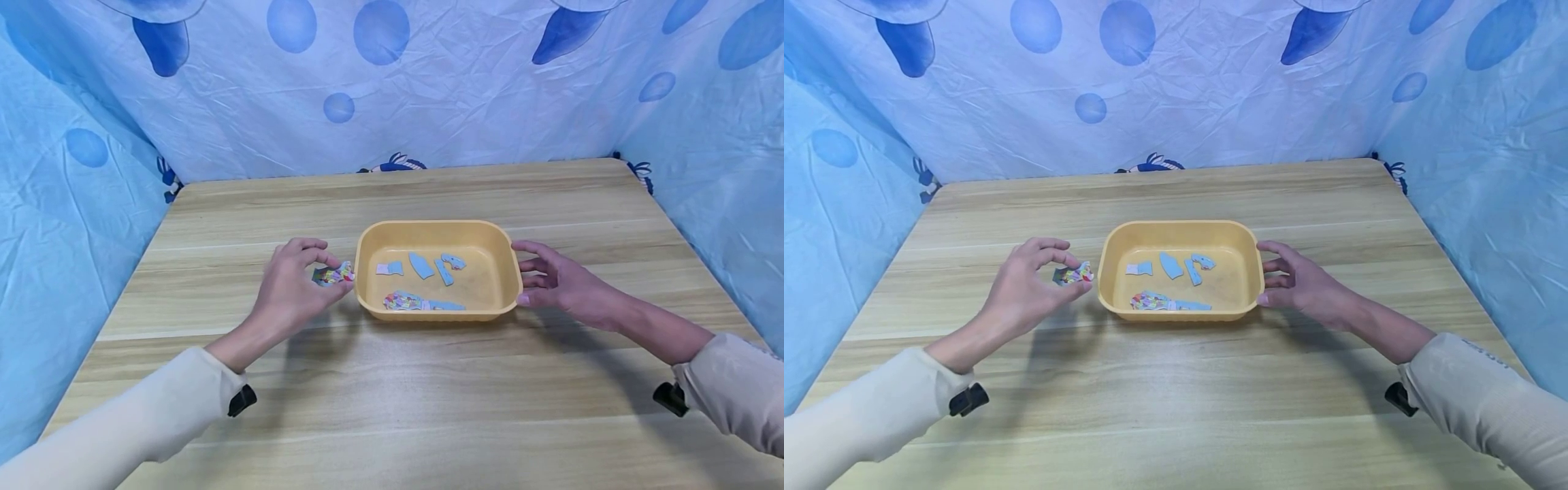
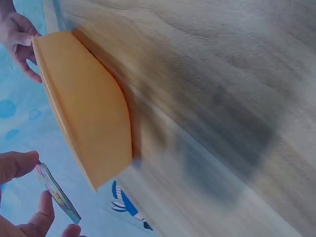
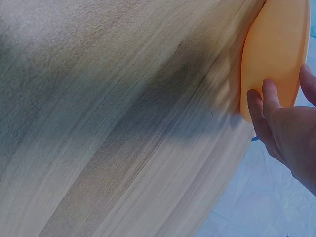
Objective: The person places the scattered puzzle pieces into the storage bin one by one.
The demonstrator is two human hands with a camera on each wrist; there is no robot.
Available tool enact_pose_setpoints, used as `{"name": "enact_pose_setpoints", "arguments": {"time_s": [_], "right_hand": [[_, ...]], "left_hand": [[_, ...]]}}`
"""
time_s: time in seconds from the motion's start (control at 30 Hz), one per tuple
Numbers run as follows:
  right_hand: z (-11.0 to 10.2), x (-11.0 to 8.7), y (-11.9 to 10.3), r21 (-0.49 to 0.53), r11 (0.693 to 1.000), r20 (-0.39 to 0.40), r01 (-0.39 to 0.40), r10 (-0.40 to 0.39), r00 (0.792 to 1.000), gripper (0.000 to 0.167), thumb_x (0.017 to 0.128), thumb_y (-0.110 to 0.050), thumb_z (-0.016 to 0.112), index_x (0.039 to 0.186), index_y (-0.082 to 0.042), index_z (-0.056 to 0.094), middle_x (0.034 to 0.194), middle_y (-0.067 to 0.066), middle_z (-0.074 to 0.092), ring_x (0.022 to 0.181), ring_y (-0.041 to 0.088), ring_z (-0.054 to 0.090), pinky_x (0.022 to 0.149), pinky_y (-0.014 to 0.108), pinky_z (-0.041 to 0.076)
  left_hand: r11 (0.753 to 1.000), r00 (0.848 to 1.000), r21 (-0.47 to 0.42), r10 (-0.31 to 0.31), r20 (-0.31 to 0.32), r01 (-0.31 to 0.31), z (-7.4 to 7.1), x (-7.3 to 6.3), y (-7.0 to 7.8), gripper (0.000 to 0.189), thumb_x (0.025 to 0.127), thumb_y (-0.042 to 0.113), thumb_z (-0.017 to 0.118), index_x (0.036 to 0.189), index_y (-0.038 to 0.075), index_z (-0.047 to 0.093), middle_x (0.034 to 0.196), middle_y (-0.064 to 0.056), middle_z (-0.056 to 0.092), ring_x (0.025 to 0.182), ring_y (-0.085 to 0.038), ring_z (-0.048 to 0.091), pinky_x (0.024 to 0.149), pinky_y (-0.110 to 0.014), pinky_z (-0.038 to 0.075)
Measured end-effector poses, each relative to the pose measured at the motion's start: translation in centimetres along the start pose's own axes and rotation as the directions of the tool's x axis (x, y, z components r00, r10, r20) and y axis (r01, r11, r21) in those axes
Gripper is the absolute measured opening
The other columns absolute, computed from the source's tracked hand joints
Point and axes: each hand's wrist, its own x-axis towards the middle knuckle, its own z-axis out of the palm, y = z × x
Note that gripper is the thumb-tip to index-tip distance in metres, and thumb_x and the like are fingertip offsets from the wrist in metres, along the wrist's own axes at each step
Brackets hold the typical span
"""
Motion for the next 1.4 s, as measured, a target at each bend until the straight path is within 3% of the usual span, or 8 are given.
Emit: {"name": "enact_pose_setpoints", "arguments": {"time_s": [0.33, 0.7, 0.87, 1.0, 1.27, 1.4], "right_hand": [[0.0, 0.0, -0.1, -0.002, 1.000, -0.004, -0.005, 0.005, 1.000, 0.086, 0.084, -0.008, 0.074, 0.151, -0.014, 0.021, 0.142, 0.023, 0.041, 0.120, 0.029, 0.053, 0.088, 0.027, 0.052], [0.1, 0.0, 0.0, -0.009, 1.000, -0.010, -0.008, 0.008, 1.000, 0.086, 0.084, -0.008, 0.074, 0.151, -0.013, 0.021, 0.141, 0.022, 0.042, 0.123, 0.030, 0.049, 0.088, 0.025, 0.051], [0.1, 0.0, 0.0, -0.004, 1.000, -0.010, -0.004, 0.004, 1.000, 0.087, 0.084, -0.007, 0.074, 0.151, -0.013, 0.020, 0.141, 0.022, 0.041, 0.120, 0.029, 0.051, 0.088, 0.025, 0.051], [0.1, 0.0, -0.1, -0.004, 1.000, -0.010, -0.008, 0.008, 1.000, 0.087, 0.083, -0.007, 0.074, 0.151, -0.013, 0.020, 0.141, 0.023, 0.041, 0.121, 0.030, 0.051, 0.088, 0.025, 0.051], [0.1, 0.0, -0.2, -0.005, 1.000, -0.010, -0.019, 0.019, 1.000, 0.088, 0.083, -0.008, 0.075, 0.152, -0.014, 0.020, 0.141, 0.022, 0.041, 0.122, 0.030, 0.050, 0.088, 0.025, 0.051], [0.0, 0.1, -0.2, 0.001, 1.000, -0.008, -0.022, 0.022, 1.000, 0.088, 0.083, -0.008, 0.075, 0.152, -0.014, 0.020, 0.142, 0.022, 0.040, 0.122, 0.031, 0.051, 0.088, 0.026, 0.051]], "left_hand": [[0.996, 0.997, 0.032, 0.079, 0.024, -0.080, 0.8, 0.6, 1.7, 0.025, 0.071, 0.027, 0.085, 0.086, 0.012, 0.070, 0.125, -0.005, 0.057, 0.122, -0.028, 0.043, 0.105, -0.054, 0.027], [0.985, 0.985, 0.040, 0.164, 0.049, -0.166, 1.6, 2.4, 4.5, 0.023, 0.072, 0.028, 0.084, 0.083, 0.016, 0.068, 0.124, -0.002, 0.056, 0.120, -0.025, 0.043, 0.099, -0.049, 0.030], [0.986, 0.984, 0.057, 0.152, 0.092, -0.158, 2.4, 3.4, 5.8, 0.022, 0.072, 0.029, 0.084, 0.082, 0.017, 0.068, 0.125, -0.001, 0.056, 0.126, -0.025, 0.040, 0.100, -0.050, 0.030], [0.989, 0.979, 0.069, 0.122, 0.161, -0.134, 3.2, 4.2, 7.0, 0.022, 0.073, 0.031, 0.083, 0.083, 0.017, 0.068, 0.125, 0.001, 0.055, 0.125, -0.023, 0.041, 0.099, -0.047, 0.030], [0.978, 0.953, 0.163, 0.075, 0.293, -0.127, 5.2, 5.6, 9.5, 0.024, 0.073, 0.037, 0.083, 0.085, 0.021, 0.069, 0.123, 0.005, 0.055, 0.122, -0.019, 0.043, 0.105, -0.047, 0.029], [0.965, 0.937, 0.208, 0.080, 0.340, -0.158, 6.2, 5.8, 10.3, 0.022, 0.072, 0.038, 0.083, 0.084, 0.022, 0.071, 0.118, 0.008, 0.056, 0.118, -0.017, 0.045, 0.104, -0.046, 0.031]]}}
